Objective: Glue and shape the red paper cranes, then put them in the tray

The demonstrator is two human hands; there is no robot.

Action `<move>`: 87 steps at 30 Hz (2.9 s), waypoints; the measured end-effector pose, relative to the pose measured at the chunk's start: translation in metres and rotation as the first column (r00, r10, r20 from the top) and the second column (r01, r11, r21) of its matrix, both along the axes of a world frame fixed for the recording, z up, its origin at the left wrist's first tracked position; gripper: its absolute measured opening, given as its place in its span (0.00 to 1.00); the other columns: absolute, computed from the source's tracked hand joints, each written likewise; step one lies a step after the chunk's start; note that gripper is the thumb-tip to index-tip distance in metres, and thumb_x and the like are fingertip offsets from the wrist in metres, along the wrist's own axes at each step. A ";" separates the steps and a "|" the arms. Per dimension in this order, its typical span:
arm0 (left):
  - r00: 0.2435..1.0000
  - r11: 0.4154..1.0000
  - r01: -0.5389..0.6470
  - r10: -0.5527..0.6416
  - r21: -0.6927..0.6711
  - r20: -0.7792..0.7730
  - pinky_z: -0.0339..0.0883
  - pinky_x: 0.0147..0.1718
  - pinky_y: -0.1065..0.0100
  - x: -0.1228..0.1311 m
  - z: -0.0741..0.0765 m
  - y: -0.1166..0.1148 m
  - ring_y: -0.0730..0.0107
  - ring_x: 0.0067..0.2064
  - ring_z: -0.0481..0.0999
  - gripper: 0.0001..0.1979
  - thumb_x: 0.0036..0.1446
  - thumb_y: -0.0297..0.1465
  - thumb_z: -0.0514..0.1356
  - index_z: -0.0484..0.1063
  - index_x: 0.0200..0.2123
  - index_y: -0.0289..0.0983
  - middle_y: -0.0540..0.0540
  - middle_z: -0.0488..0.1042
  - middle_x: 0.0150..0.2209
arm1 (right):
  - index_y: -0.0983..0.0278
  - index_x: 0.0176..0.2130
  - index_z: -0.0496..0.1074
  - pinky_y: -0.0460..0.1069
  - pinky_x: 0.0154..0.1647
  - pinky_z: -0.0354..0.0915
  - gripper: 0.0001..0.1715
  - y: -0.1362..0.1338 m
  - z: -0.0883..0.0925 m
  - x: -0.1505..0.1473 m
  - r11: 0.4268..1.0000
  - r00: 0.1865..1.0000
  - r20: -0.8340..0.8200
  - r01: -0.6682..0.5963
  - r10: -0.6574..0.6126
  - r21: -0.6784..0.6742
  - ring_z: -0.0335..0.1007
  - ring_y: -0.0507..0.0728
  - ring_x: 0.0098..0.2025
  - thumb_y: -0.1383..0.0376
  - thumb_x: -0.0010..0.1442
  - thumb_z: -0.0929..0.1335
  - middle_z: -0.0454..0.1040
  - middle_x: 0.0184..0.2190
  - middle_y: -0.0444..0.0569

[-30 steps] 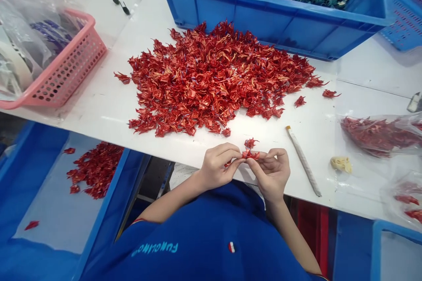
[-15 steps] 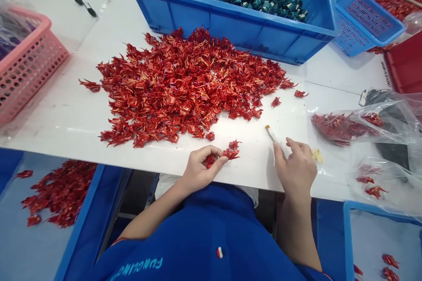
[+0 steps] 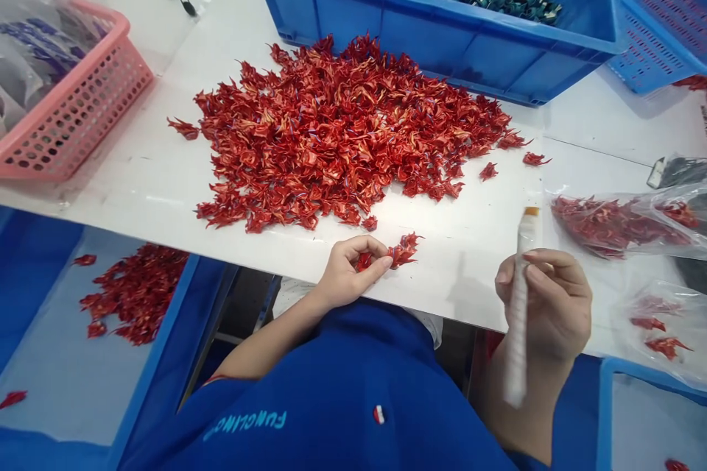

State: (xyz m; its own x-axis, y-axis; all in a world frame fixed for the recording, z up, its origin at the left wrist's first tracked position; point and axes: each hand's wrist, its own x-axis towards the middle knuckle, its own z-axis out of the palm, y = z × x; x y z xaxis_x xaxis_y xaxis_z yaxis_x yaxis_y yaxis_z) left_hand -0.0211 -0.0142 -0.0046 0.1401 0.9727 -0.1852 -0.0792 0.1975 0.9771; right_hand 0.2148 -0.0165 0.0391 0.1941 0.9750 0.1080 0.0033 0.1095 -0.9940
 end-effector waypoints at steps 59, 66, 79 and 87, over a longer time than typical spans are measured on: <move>0.966 0.972 0.224 -0.212 0.069 -0.146 0.58 0.27 0.71 -0.002 0.000 -0.001 0.73 0.27 0.65 0.09 0.56 0.34 0.58 0.69 0.28 0.35 0.49 0.70 0.26 | 0.63 0.26 0.74 0.45 0.18 0.63 0.21 0.008 -0.012 -0.059 0.981 0.925 0.362 -0.165 0.119 0.100 0.64 0.49 0.16 0.58 0.67 0.65 0.68 0.15 0.41; 0.963 0.971 0.232 -0.221 0.052 -0.153 0.57 0.26 0.71 -0.001 0.000 -0.001 0.74 0.26 0.64 0.10 0.56 0.35 0.58 0.69 0.28 0.35 0.49 0.70 0.25 | 0.63 0.25 0.74 0.45 0.18 0.63 0.22 0.008 -0.011 -0.060 0.979 0.921 0.361 -0.187 0.146 0.080 0.64 0.49 0.16 0.56 0.66 0.65 0.68 0.14 0.41; 0.963 0.973 0.225 -0.213 0.057 -0.162 0.59 0.26 0.71 -0.001 0.000 -0.001 0.73 0.26 0.65 0.10 0.56 0.35 0.58 0.70 0.28 0.34 0.48 0.72 0.25 | 0.63 0.24 0.73 0.46 0.18 0.63 0.23 0.006 -0.009 -0.062 0.976 0.910 0.395 -0.185 0.127 0.111 0.65 0.50 0.16 0.56 0.66 0.65 0.69 0.15 0.42; 0.972 0.976 0.212 -0.206 0.047 -0.110 0.62 0.29 0.70 -0.002 -0.002 -0.001 0.71 0.28 0.68 0.12 0.56 0.37 0.60 0.72 0.29 0.34 0.47 0.74 0.27 | 0.63 0.28 0.74 0.45 0.18 0.63 0.16 0.007 -0.013 -0.060 0.982 0.931 0.364 -0.064 -0.004 0.176 0.64 0.49 0.16 0.59 0.65 0.67 0.68 0.16 0.41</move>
